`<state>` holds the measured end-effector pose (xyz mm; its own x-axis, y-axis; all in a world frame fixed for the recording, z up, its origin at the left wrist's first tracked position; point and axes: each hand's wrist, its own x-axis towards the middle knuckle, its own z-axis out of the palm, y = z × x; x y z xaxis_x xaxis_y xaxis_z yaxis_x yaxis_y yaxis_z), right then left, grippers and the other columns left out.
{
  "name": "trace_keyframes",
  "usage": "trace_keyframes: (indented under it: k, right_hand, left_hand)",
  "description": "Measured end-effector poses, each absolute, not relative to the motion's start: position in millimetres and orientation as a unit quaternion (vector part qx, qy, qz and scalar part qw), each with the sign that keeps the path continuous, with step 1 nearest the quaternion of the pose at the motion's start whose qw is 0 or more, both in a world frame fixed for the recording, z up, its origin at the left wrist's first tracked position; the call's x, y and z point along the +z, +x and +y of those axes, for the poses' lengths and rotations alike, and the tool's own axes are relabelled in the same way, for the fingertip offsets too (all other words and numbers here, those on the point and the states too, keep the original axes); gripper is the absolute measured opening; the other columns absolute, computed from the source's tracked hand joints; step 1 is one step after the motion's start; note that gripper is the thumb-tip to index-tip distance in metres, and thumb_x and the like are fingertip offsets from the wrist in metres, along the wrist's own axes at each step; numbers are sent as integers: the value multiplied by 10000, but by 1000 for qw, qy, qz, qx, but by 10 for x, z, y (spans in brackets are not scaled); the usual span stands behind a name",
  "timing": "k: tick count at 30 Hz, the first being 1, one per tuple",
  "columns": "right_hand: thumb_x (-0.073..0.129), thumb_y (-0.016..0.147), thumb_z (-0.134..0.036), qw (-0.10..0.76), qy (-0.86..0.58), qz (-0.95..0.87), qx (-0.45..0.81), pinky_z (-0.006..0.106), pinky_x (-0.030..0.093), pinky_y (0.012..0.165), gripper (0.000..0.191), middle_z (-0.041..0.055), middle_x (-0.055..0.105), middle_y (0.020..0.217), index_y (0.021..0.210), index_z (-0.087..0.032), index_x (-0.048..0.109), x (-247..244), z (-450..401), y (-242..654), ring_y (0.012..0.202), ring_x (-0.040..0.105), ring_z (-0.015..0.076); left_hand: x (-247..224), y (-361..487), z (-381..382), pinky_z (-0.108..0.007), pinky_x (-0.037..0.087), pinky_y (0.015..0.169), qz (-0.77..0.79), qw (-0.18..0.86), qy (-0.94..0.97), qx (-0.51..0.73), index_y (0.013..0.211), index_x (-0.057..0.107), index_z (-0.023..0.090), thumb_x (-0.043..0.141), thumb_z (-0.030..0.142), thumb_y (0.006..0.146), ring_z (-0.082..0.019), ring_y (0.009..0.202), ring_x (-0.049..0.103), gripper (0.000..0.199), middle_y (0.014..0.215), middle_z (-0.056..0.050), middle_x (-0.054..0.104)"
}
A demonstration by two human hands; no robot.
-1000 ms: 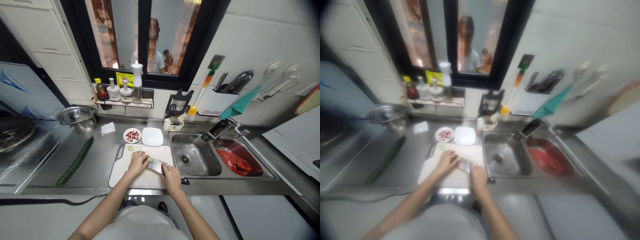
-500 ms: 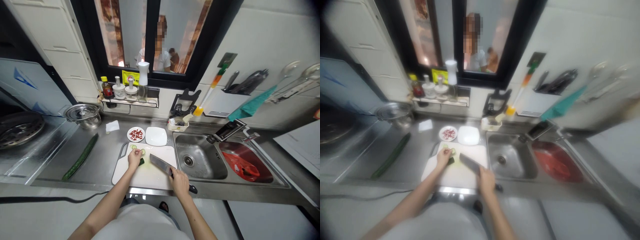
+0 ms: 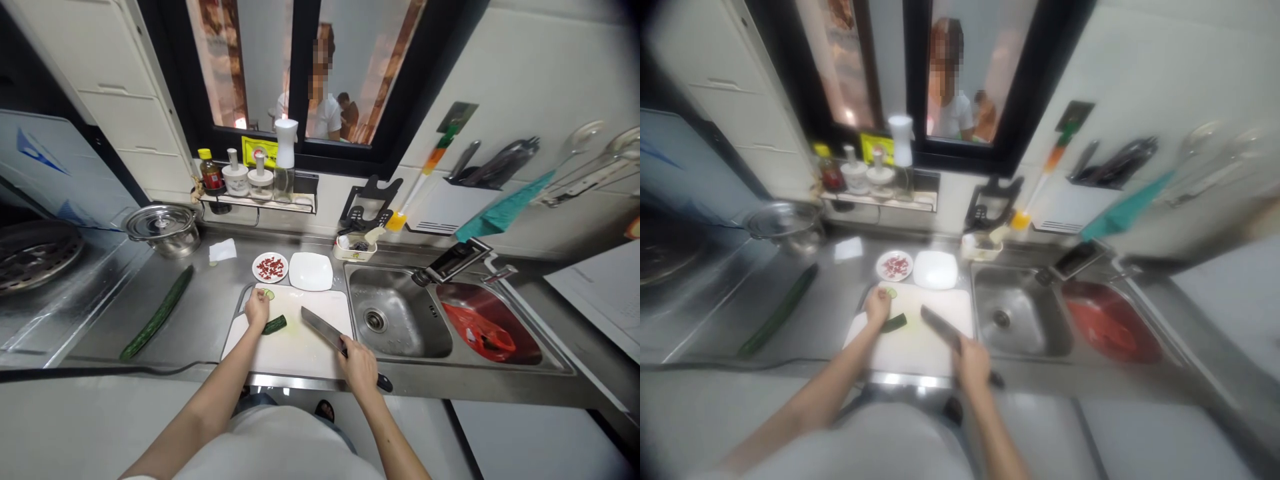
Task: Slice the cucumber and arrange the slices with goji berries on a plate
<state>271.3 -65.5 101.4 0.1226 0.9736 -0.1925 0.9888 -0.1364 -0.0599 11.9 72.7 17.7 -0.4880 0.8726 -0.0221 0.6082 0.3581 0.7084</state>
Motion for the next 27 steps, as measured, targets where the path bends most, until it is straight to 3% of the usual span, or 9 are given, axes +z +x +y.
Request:
trace_keyframes:
  k: [10, 19, 27]
  right_hand:
    - [506, 868, -294, 45, 758, 642, -107, 266, 365, 806, 363, 71, 676, 1053, 1220, -236, 575, 1046, -662, 2700, 981, 597, 186]
    - [490, 867, -303, 23, 762, 636, -121, 257, 368, 817, 353, 72, 680, 1064, 1195, -230, 598, 1050, -660, 2667, 980, 600, 189]
    - [469, 868, -343, -19, 768, 616, -174, 232, 381, 732, 313, 48, 703, 978, 1126, -257, 623, 1089, -647, 2625, 923, 628, 180]
  left_hand:
    - [68, 65, 724, -333, 414, 841, 757, 154, 557, 305, 997, 684, 209, 516, 264, 827, -231, 903, 609, 245, 897, -77, 674]
    - [82, 44, 719, -331, 409, 840, 759, 148, 577, 264, 1003, 694, 223, 518, 295, 843, -220, 892, 598, 249, 943, -67, 662]
    - [78, -7, 758, -334, 427, 803, 748, 165, 575, 290, 985, 689, 211, 538, 266, 813, -217, 833, 600, 236, 850, -64, 654]
